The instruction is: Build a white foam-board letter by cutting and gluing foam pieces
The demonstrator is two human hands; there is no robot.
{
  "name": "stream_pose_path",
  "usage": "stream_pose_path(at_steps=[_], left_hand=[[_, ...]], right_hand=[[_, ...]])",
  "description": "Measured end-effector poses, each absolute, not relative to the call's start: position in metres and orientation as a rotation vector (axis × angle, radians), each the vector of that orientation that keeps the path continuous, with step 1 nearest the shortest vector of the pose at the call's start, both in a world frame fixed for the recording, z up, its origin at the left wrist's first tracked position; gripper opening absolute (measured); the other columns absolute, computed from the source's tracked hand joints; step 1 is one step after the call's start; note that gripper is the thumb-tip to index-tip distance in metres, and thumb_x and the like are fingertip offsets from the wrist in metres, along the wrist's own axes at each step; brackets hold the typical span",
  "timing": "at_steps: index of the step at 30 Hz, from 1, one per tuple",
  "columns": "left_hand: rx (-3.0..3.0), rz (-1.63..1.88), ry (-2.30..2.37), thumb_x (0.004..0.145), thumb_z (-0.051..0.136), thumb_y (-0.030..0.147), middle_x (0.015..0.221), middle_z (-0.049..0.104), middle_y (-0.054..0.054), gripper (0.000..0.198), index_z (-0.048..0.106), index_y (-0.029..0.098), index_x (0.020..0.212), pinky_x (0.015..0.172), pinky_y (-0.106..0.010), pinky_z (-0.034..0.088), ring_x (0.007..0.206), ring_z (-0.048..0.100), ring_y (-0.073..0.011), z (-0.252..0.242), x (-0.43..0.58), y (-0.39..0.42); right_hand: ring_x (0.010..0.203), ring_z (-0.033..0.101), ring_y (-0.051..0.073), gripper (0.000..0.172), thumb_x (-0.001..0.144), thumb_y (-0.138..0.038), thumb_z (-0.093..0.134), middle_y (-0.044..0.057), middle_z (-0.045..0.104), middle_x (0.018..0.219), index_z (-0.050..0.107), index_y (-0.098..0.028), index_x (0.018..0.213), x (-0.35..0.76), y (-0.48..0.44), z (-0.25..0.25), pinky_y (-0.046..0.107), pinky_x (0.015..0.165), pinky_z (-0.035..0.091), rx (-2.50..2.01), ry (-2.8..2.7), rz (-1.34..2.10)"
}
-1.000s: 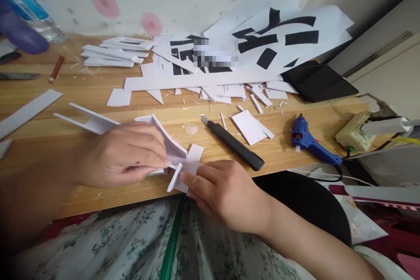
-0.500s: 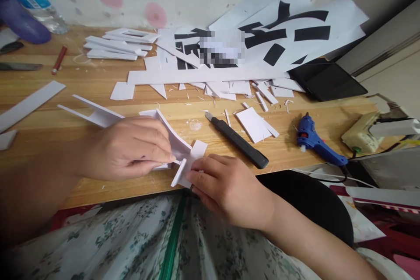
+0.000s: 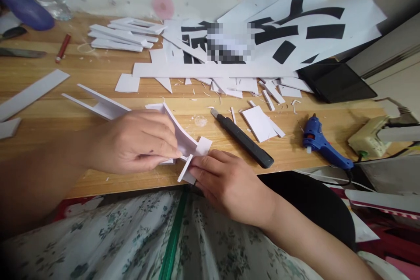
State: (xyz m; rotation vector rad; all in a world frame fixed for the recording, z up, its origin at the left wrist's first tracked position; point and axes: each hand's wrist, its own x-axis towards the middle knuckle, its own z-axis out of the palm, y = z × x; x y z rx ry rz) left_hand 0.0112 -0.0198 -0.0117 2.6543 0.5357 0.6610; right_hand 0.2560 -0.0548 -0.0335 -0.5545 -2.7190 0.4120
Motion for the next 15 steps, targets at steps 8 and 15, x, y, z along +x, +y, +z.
stream_pose_path(at_steps=[8, 15], left_hand=[[2.651, 0.655, 0.539, 0.086, 0.052, 0.014, 0.077, 0.073, -0.006, 0.020, 0.072, 0.016, 0.087, 0.070, -0.032, 0.047, 0.078, 0.062, -0.0184, -0.0126, 0.0111, -0.0192], [2.643, 0.645, 0.544, 0.084, 0.054, 0.012, 0.080, 0.074, -0.004, 0.019, 0.072, 0.018, 0.083, 0.076, -0.032, 0.047, 0.078, 0.062, -0.0168, -0.0132, 0.0113, -0.0190]], right_hand=[[0.096, 0.059, 0.024, 0.024, 0.085, -0.011, 0.057, 0.014, 0.067, 0.110, 0.065, -0.007, 0.107, 0.2568, -0.0545, -0.0350, 0.038, 0.082, 0.054, -0.543, -2.718, 0.401], [0.098, 0.060, 0.023, 0.021, 0.086, -0.011, 0.056, 0.012, 0.067, 0.109, 0.064, -0.011, 0.105, 0.2569, -0.0541, -0.0348, 0.040, 0.085, 0.053, -0.543, -2.735, 0.417]])
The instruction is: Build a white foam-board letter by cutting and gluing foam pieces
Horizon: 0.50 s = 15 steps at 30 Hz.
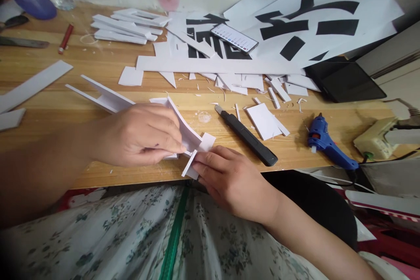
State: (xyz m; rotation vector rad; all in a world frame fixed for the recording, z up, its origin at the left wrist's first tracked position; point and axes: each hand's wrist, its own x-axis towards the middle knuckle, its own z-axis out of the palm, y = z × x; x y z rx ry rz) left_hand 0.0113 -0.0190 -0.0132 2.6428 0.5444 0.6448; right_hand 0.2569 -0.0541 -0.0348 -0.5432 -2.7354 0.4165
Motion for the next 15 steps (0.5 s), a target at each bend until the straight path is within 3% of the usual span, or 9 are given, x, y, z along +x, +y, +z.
stream_pose_path(at_steps=[7, 11, 15], left_hand=[[2.621, 0.595, 0.559, 0.084, 0.053, 0.010, 0.082, 0.074, -0.003, 0.020, 0.073, 0.015, 0.085, 0.078, -0.031, 0.047, 0.081, 0.061, -0.0160, -0.010, 0.011, -0.020], [2.617, 0.610, 0.577, 0.082, 0.054, 0.007, 0.083, 0.073, -0.003, 0.021, 0.073, 0.015, 0.085, 0.079, -0.031, 0.046, 0.082, 0.060, -0.0158, -0.010, 0.011, -0.021], [2.626, 0.615, 0.571, 0.082, 0.053, 0.009, 0.082, 0.073, -0.002, 0.022, 0.073, 0.017, 0.085, 0.080, -0.031, 0.046, 0.081, 0.060, -0.0152, -0.011, 0.010, -0.020]], right_hand=[[0.071, 0.056, 0.017, 0.019, 0.085, -0.008, 0.052, 0.010, 0.064, 0.086, 0.059, -0.010, 0.103, 0.256, -0.058, -0.033, 0.030, 0.060, 0.047, -0.450, -2.595, 0.414], [0.068, 0.054, 0.014, 0.034, 0.084, -0.008, 0.057, 0.006, 0.062, 0.081, 0.053, -0.009, 0.119, 0.247, -0.064, -0.033, 0.026, 0.058, 0.043, -0.486, -2.570, 0.364], [0.063, 0.052, 0.013, 0.030, 0.085, -0.007, 0.057, 0.004, 0.061, 0.079, 0.055, -0.010, 0.114, 0.240, -0.065, -0.035, 0.025, 0.055, 0.040, -0.522, -2.589, 0.313]])
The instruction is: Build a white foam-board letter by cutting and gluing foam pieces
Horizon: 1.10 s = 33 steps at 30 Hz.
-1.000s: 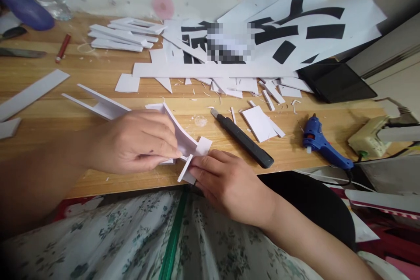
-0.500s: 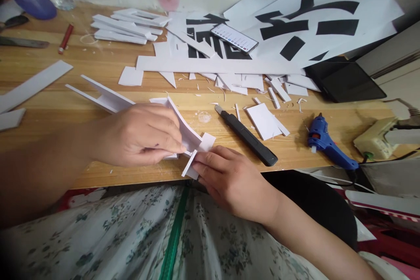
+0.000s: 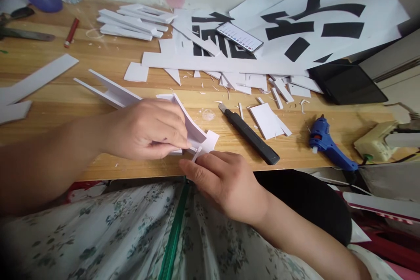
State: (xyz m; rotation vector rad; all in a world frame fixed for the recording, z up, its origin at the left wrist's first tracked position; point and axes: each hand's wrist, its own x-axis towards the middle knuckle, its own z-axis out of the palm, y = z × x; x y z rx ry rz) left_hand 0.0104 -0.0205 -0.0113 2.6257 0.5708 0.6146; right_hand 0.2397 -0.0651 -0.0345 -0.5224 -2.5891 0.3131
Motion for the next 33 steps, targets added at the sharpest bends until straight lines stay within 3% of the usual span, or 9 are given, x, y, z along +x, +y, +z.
stream_pose_path(at_steps=[6, 19, 33], left_hand=[[2.627, 0.604, 0.586, 0.083, 0.052, 0.010, 0.084, 0.073, -0.002, 0.023, 0.073, 0.017, 0.086, 0.080, -0.030, 0.046, 0.082, 0.060, -0.0140, -0.0120, 0.0109, -0.0199], [2.632, 0.618, 0.535, 0.081, 0.050, 0.007, 0.083, 0.073, -0.006, 0.025, 0.073, 0.014, 0.087, 0.081, -0.036, 0.046, 0.080, 0.060, -0.0173, -0.0110, 0.0106, -0.0204], [2.637, 0.665, 0.528, 0.080, 0.055, 0.009, 0.081, 0.073, -0.001, 0.020, 0.071, 0.021, 0.082, 0.075, -0.030, 0.047, 0.078, 0.062, -0.0158, -0.0153, 0.0103, -0.0179]], right_hand=[[0.063, 0.053, 0.013, 0.021, 0.087, -0.007, 0.049, 0.005, 0.061, 0.077, 0.057, -0.012, 0.106, 0.2388, -0.0643, -0.0339, 0.024, 0.055, 0.041, -0.518, -2.574, 0.340], [0.063, 0.054, 0.011, 0.020, 0.089, -0.006, 0.046, 0.005, 0.060, 0.078, 0.056, -0.014, 0.105, 0.2392, -0.0642, -0.0302, 0.021, 0.053, 0.041, -0.568, -2.616, 0.438], [0.062, 0.055, 0.011, 0.019, 0.089, -0.006, 0.044, 0.006, 0.059, 0.078, 0.057, -0.011, 0.102, 0.2379, -0.0643, -0.0287, 0.022, 0.053, 0.042, -0.556, -2.617, 0.510]])
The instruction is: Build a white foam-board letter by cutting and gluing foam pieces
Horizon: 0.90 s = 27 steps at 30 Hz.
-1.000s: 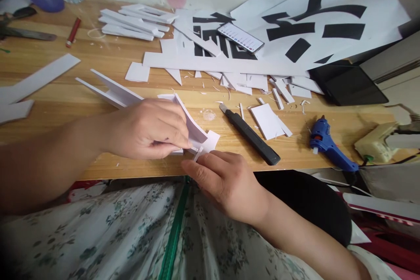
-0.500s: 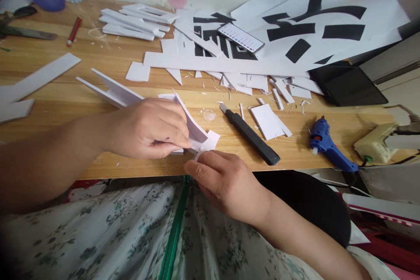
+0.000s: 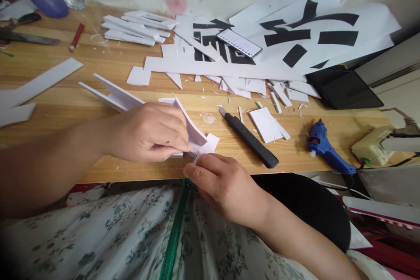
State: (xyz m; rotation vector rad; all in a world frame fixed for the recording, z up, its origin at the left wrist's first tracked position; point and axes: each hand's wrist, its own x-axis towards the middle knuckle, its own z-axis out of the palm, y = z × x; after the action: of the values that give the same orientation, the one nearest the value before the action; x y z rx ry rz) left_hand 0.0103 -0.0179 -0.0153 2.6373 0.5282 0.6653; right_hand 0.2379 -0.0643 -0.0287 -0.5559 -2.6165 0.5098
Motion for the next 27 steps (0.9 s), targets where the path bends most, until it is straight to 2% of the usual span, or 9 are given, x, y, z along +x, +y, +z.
stream_pose_path(at_steps=[11, 16, 27], left_hand=[[2.660, 0.660, 0.520, 0.082, 0.053, 0.011, 0.077, 0.072, -0.001, 0.020, 0.070, 0.022, 0.078, 0.081, -0.031, 0.047, 0.077, 0.062, -0.0147, -0.0140, 0.0103, -0.0187], [2.682, 0.663, 0.475, 0.084, 0.052, 0.010, 0.077, 0.071, -0.003, 0.022, 0.069, 0.020, 0.075, 0.079, -0.031, 0.047, 0.079, 0.062, -0.0155, -0.0142, 0.0097, -0.0185], [2.660, 0.640, 0.541, 0.085, 0.054, 0.015, 0.078, 0.072, -0.003, 0.018, 0.071, 0.020, 0.082, 0.076, -0.030, 0.047, 0.078, 0.062, -0.0161, -0.0138, 0.0121, -0.0195]], right_hand=[[0.062, 0.054, 0.011, 0.022, 0.089, -0.006, 0.041, 0.004, 0.059, 0.078, 0.055, -0.015, 0.104, 0.2382, -0.0646, -0.0268, 0.021, 0.053, 0.042, -0.596, -2.648, 0.508], [0.065, 0.055, 0.011, 0.021, 0.090, -0.007, 0.041, 0.006, 0.060, 0.079, 0.055, -0.014, 0.103, 0.2378, -0.0642, -0.0263, 0.021, 0.055, 0.044, -0.611, -2.656, 0.526], [0.063, 0.053, 0.011, 0.020, 0.089, -0.005, 0.043, 0.005, 0.058, 0.079, 0.055, -0.015, 0.102, 0.2362, -0.0634, -0.0276, 0.021, 0.054, 0.044, -0.604, -2.637, 0.566]])
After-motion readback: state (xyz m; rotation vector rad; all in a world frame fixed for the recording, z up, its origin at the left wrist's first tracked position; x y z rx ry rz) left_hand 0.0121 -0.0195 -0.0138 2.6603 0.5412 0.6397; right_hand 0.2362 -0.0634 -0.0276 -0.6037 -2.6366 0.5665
